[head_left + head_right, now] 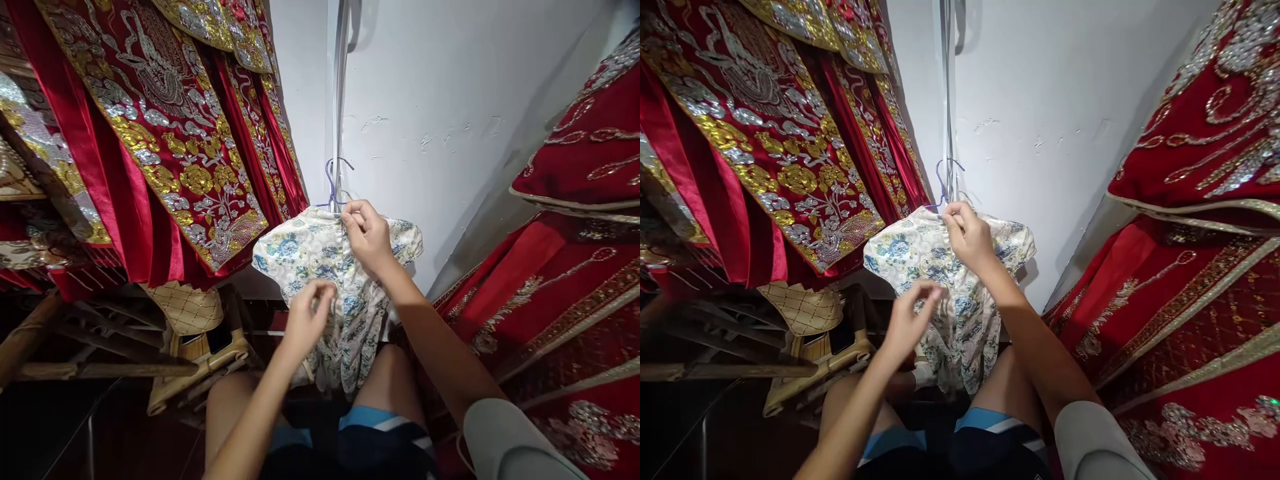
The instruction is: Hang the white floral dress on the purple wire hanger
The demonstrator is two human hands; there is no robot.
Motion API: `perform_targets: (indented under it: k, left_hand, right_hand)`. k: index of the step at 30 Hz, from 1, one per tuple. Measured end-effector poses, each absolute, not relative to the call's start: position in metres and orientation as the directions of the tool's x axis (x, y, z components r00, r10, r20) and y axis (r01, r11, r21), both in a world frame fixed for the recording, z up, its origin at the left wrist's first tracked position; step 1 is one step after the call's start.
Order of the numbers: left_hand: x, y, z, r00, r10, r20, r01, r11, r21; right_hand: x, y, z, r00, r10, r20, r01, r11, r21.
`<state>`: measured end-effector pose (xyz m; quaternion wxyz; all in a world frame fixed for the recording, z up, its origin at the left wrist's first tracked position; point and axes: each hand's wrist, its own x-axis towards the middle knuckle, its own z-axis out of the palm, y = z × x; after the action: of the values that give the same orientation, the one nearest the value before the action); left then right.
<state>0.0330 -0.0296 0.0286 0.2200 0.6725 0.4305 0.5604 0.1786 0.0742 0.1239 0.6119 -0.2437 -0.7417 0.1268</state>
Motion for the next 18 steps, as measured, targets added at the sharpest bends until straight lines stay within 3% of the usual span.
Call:
perform_targets:
  k: [3, 5, 9, 14, 18]
  left_hand:
    - [0.027, 0.006, 0.092, -0.043, 0.694, 0.719, 0.309, -0.675, 0.67]
    - [0.029, 0.027, 0.122, 0.019, 0.629, 0.777, 0.364, -0.728, 0.58]
    - [0.04, 0.047, 0.148, 0.107, 0.561, 0.821, 0.497, -0.745, 0.444]
    - [0.049, 0.052, 0.153, -0.041, 0.567, 0.823, 0.422, -0.736, 0.529]
    - [0.029, 0.061, 0.162, -0.22, 0.55, 0.805, 0.302, -0.746, 0.593]
  right_hand:
    - [0.179, 0.067, 0.123, -0.165, 0.527, 0.834, 0.169, 0.848, -0.503]
    - [0.18, 0.064, 0.123, -0.177, 0.554, 0.814, 0.152, 0.832, -0.533]
    - [0.183, 0.069, 0.122, -0.162, 0.576, 0.801, 0.125, 0.817, -0.563]
    - [0.185, 0.087, 0.104, -0.192, 0.518, 0.833, 0.249, 0.847, -0.469]
    - [0.185, 0.081, 0.068, -0.406, 0.576, 0.709, 0.237, 0.816, -0.527]
